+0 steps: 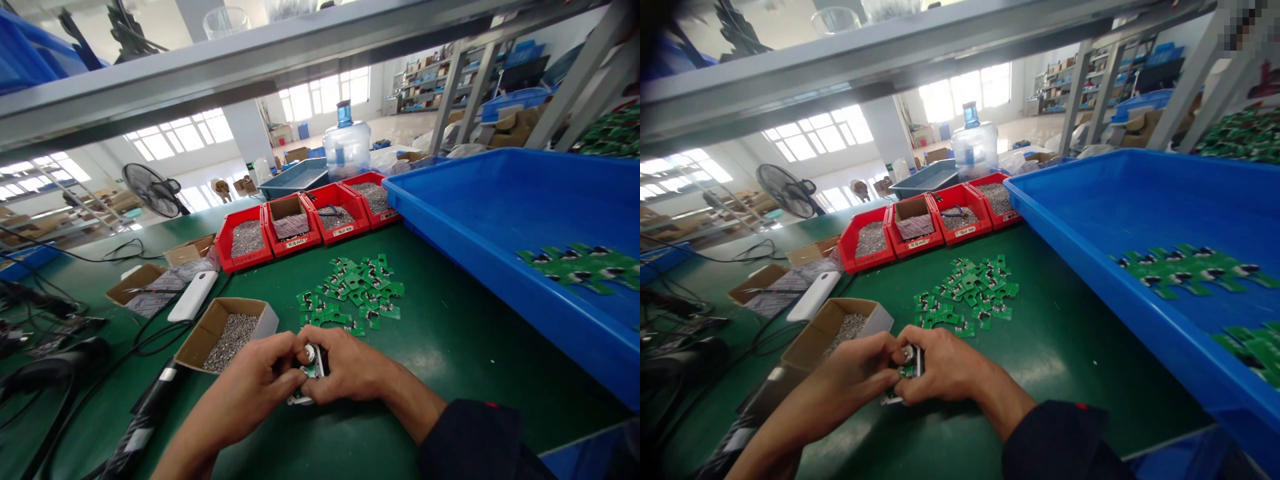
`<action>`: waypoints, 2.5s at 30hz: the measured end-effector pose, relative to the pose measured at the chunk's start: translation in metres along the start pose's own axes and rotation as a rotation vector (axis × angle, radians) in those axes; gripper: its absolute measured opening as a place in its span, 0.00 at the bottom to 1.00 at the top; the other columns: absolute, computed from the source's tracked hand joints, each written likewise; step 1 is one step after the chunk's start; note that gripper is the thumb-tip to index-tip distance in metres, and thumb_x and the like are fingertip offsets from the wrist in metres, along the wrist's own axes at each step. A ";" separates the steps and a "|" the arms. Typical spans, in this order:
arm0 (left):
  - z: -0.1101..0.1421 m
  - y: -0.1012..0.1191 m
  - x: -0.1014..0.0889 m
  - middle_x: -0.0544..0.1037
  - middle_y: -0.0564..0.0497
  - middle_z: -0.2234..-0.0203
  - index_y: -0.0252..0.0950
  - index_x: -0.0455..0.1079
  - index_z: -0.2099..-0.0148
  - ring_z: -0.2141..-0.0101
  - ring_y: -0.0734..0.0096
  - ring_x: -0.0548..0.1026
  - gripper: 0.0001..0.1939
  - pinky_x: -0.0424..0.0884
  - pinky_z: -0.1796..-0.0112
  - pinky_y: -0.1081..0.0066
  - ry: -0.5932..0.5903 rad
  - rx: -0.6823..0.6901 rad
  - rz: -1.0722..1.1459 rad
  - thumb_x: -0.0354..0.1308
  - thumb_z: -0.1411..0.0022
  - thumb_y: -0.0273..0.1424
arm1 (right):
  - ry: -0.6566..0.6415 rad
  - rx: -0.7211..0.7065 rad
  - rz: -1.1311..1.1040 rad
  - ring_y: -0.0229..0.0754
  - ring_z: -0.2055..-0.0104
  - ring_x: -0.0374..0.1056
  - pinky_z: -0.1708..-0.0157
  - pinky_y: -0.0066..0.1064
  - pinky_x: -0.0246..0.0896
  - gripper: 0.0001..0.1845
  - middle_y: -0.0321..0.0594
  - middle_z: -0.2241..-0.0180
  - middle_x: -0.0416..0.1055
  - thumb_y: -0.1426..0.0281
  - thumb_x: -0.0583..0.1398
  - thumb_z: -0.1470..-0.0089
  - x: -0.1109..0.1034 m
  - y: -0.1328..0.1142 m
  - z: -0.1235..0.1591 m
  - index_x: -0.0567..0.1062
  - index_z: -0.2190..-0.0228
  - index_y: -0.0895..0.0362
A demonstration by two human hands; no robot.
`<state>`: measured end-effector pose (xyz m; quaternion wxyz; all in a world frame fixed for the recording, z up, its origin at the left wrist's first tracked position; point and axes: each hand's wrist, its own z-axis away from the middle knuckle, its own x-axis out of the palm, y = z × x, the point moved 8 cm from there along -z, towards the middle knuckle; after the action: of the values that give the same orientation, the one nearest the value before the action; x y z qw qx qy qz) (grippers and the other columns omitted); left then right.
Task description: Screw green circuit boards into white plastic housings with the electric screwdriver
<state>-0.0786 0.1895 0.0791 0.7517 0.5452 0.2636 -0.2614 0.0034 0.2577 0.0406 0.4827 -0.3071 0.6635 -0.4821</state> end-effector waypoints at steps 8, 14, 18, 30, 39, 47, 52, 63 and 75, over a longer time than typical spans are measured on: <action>0.006 -0.056 -0.082 0.77 0.51 0.69 0.38 0.73 0.64 0.68 0.65 0.73 0.15 0.66 0.67 0.71 0.353 -0.145 -0.132 0.56 0.36 0.45 | -0.044 0.077 0.009 0.33 0.74 0.63 0.75 0.22 0.56 0.24 0.28 0.73 0.71 0.71 0.68 0.59 0.000 0.004 0.000 0.74 0.57 0.52; -0.017 -0.114 -0.079 0.82 0.45 0.60 0.41 0.79 0.58 0.61 0.57 0.78 0.12 0.68 0.65 0.69 0.138 -0.289 -0.366 0.58 0.41 0.36 | -0.039 0.079 -0.002 0.33 0.74 0.63 0.75 0.22 0.56 0.24 0.29 0.73 0.72 0.72 0.68 0.59 -0.001 0.002 0.000 0.74 0.57 0.53; -0.024 -0.116 -0.070 0.81 0.46 0.67 0.40 0.79 0.65 0.67 0.59 0.78 0.08 0.66 0.70 0.70 0.089 -0.286 -0.374 0.59 0.44 0.34 | -0.051 0.076 -0.014 0.34 0.74 0.64 0.75 0.22 0.57 0.24 0.29 0.72 0.72 0.71 0.67 0.59 0.001 0.003 0.000 0.74 0.57 0.53; -0.017 -0.106 -0.077 0.79 0.48 0.70 0.39 0.75 0.65 0.70 0.64 0.76 0.09 0.65 0.72 0.72 0.222 -0.250 -0.240 0.54 0.40 0.35 | -0.043 0.083 -0.007 0.33 0.76 0.60 0.77 0.21 0.53 0.23 0.27 0.75 0.69 0.74 0.66 0.60 0.001 0.003 0.000 0.75 0.58 0.53; -0.013 -0.109 -0.082 0.78 0.50 0.74 0.37 0.73 0.68 0.72 0.64 0.75 0.10 0.66 0.72 0.71 0.291 -0.247 -0.136 0.56 0.41 0.37 | -0.054 0.087 -0.017 0.33 0.76 0.61 0.77 0.22 0.54 0.23 0.28 0.74 0.70 0.72 0.67 0.59 0.001 0.005 0.001 0.74 0.57 0.53; -0.005 -0.108 -0.098 0.80 0.51 0.72 0.38 0.68 0.66 0.70 0.64 0.78 0.09 0.69 0.69 0.70 0.421 -0.225 -0.042 0.56 0.40 0.38 | -0.050 0.076 -0.011 0.33 0.75 0.61 0.76 0.22 0.54 0.23 0.28 0.74 0.70 0.72 0.67 0.59 0.001 0.004 0.000 0.74 0.57 0.53; 0.000 -0.075 -0.087 0.79 0.53 0.75 0.37 0.68 0.64 0.71 0.67 0.78 0.12 0.72 0.65 0.69 0.402 -0.075 0.248 0.62 0.40 0.40 | -0.049 0.073 -0.015 0.33 0.75 0.62 0.76 0.22 0.55 0.23 0.27 0.74 0.70 0.72 0.67 0.59 0.001 0.001 0.000 0.75 0.58 0.53; -0.002 -0.025 -0.027 0.81 0.48 0.71 0.32 0.75 0.62 0.69 0.69 0.77 0.06 0.71 0.65 0.71 -0.051 0.139 0.460 0.61 0.38 0.31 | -0.017 0.044 -0.024 0.33 0.73 0.64 0.74 0.21 0.57 0.22 0.27 0.72 0.72 0.73 0.67 0.60 -0.001 0.002 0.000 0.75 0.59 0.52; -0.005 -0.006 -0.014 0.77 0.55 0.69 0.36 0.76 0.67 0.67 0.74 0.73 0.04 0.66 0.63 0.75 -0.051 0.187 0.122 0.61 0.38 0.27 | -0.007 0.031 0.009 0.32 0.73 0.63 0.75 0.21 0.55 0.18 0.25 0.73 0.70 0.72 0.68 0.59 -0.001 0.002 0.000 0.73 0.63 0.52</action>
<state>-0.0935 0.1945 0.0838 0.7184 0.6211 0.1853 -0.2525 0.0040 0.2591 0.0390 0.4917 -0.2984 0.6556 -0.4893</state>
